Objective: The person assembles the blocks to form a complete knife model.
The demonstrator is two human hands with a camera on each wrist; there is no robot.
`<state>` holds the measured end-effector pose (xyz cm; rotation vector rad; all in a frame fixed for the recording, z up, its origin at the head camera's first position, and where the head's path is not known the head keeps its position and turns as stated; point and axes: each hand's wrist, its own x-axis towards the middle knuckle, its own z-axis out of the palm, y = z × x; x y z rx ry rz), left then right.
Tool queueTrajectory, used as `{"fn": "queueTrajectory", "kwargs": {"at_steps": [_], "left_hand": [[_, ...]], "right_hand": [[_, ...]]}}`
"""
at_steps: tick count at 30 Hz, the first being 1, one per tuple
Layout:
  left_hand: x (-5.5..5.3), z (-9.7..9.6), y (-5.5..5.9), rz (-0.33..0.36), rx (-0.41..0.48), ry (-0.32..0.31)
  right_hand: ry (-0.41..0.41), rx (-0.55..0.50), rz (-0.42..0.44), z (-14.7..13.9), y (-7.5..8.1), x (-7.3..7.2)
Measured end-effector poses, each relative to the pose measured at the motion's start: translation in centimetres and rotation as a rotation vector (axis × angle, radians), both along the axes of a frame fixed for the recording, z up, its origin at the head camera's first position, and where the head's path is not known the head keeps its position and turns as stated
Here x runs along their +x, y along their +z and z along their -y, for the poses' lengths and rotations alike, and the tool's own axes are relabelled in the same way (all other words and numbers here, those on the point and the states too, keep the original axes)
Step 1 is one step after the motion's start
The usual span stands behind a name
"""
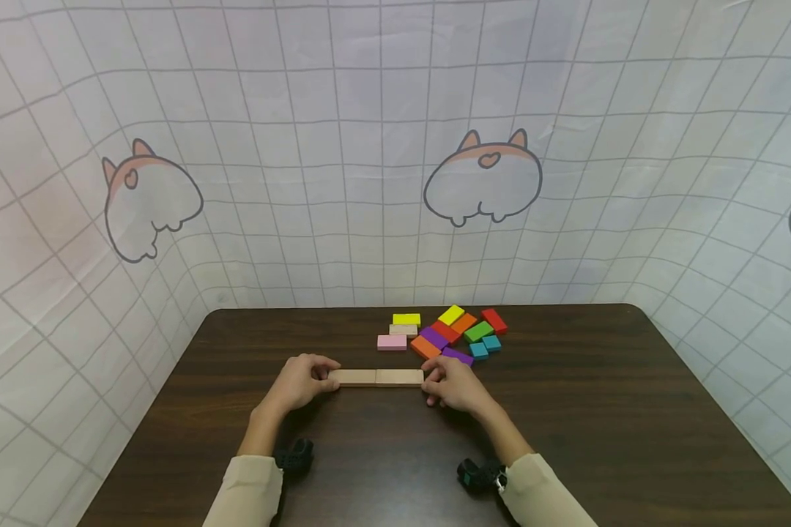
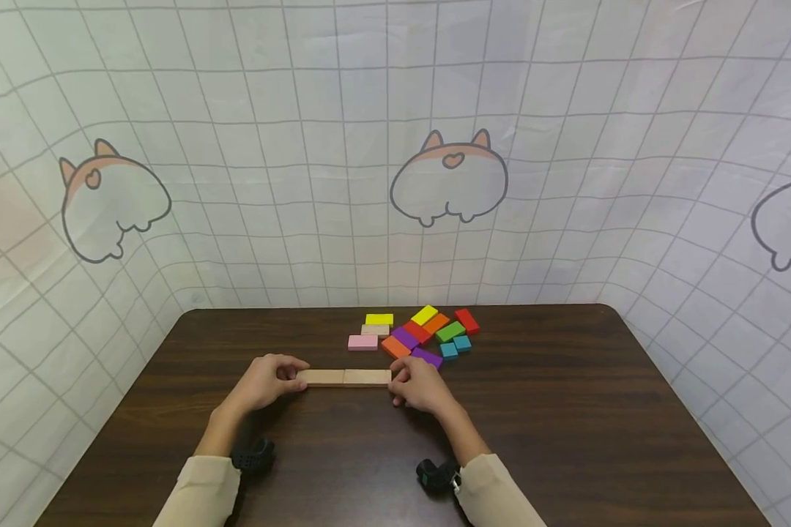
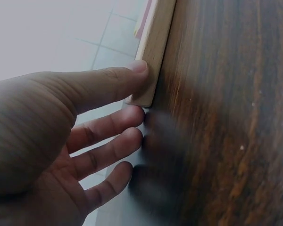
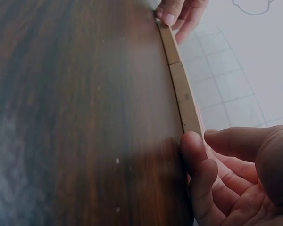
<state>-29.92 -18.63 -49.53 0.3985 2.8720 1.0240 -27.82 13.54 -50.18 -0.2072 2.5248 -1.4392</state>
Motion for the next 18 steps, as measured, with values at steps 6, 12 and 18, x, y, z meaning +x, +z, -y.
{"fn": "queueTrajectory", "kwargs": {"at_steps": [6,12,18], "left_hand": [[0.1,0.5,0.0,-0.019,0.005,0.003],[-0.1,0.9,-0.1,-0.021,0.004,0.003],[-0.1,1.1,-0.1,-0.022,0.017,0.002]], "right_hand": [[0.017,0.010,-0.003,0.6,0.1,-0.2],[0.008,0.028,0.024,1.0,-0.1,-0.9],[0.018,0.038,0.032,1.2,0.0,-1.6]]}}
